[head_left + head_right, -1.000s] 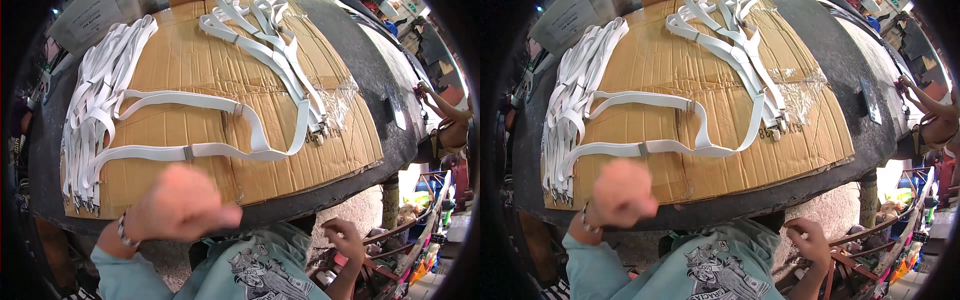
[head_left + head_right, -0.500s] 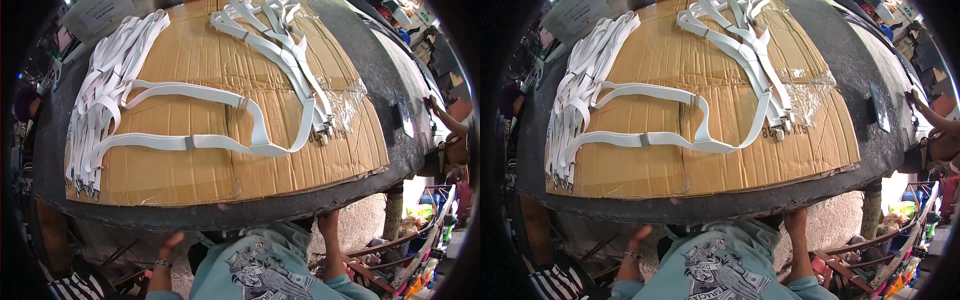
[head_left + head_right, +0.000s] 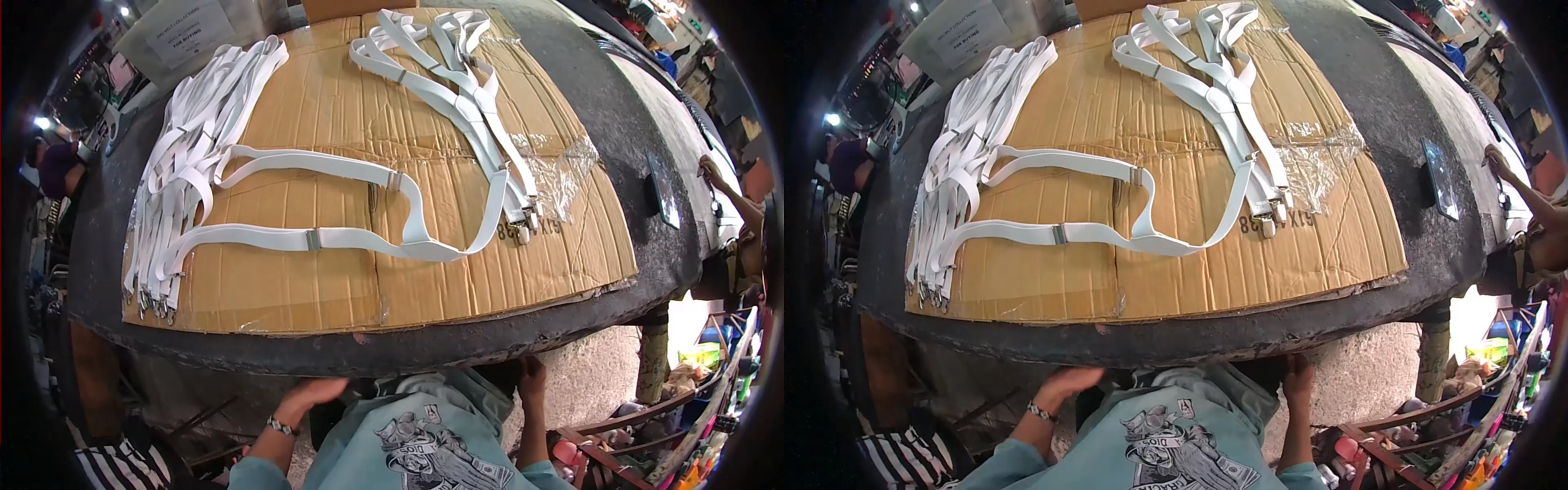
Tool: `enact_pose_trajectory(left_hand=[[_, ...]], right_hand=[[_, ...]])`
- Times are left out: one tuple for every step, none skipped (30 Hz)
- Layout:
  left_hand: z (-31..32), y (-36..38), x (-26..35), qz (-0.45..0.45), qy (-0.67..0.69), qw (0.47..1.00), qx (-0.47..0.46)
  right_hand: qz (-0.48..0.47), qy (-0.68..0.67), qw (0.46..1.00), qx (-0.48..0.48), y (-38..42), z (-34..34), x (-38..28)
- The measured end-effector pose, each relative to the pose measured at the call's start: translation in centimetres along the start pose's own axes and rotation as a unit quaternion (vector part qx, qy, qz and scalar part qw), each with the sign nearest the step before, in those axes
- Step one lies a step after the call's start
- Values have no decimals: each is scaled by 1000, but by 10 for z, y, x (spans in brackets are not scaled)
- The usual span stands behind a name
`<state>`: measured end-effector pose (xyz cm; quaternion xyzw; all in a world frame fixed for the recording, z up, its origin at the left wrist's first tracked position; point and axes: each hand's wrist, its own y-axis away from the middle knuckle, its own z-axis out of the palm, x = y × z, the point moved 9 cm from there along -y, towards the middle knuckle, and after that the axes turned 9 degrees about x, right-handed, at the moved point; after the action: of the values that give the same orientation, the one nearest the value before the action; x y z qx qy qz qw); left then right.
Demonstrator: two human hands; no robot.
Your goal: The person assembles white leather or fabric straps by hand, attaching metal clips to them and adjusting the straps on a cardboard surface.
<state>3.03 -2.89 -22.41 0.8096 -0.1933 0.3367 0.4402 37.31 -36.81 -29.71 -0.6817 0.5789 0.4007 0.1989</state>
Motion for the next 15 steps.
enact_pose_trajectory(left_hand=[[0, 15, 30, -5, -39, 998, -44], [0, 30, 61, -7, -79, 993, -89], [0, 46, 91, -5, -118, 984, -135], [2, 57, 113, 140, -113, 976, -122], [3, 71, 122, 175, -81, 961, -196], [-9, 88, 166, 210, -47, 939, -269], [-19, 96, 189, 210, 3, 923, -323], [-29, 103, 210, 209, 52, 901, -376], [-50, 99, 238, 254, 33, 914, -314], [-68, 92, 261, 297, 13, 921, -252], [-87, 78, 286, 396, -49, 912, -93], [-104, 72, 309, 479, -110, 868, 71], [-109, 60, 322, 508, -198, 826, 144], [-112, 48, 330, 528, -284, 771, 215], [-110, 35, 331, 536, -282, 764, 223]], right_hand=[[15, 6, 1000, -23, -3, -2, 4], [28, 12, 999, -46, -7, 0, 7], [35, -59, 997, -20, -5, -4, 11], [24, -84, 996, -7, -4, -6, 11], [12, -107, 994, 3, -3, -8, 10], [2, -129, 992, 13, -3, -10, 7], [-11, -179, 983, 41, -3, -10, -13], [-22, -229, 971, 70, -1, -5, -33], [-12, -237, 969, 66, -1, -4, -35], [-2, -244, 968, 62, -2, -2, -38], [27, -209, 977, 25, -7, -2, -25], [56, -174, 983, -12, -8, 2, -14], [76, -214, 974, -11, -10, 3, -8], [95, -254, 962, -11, -12, 6, -2], [116, -295, 948, -10, -13, 10, 5]])
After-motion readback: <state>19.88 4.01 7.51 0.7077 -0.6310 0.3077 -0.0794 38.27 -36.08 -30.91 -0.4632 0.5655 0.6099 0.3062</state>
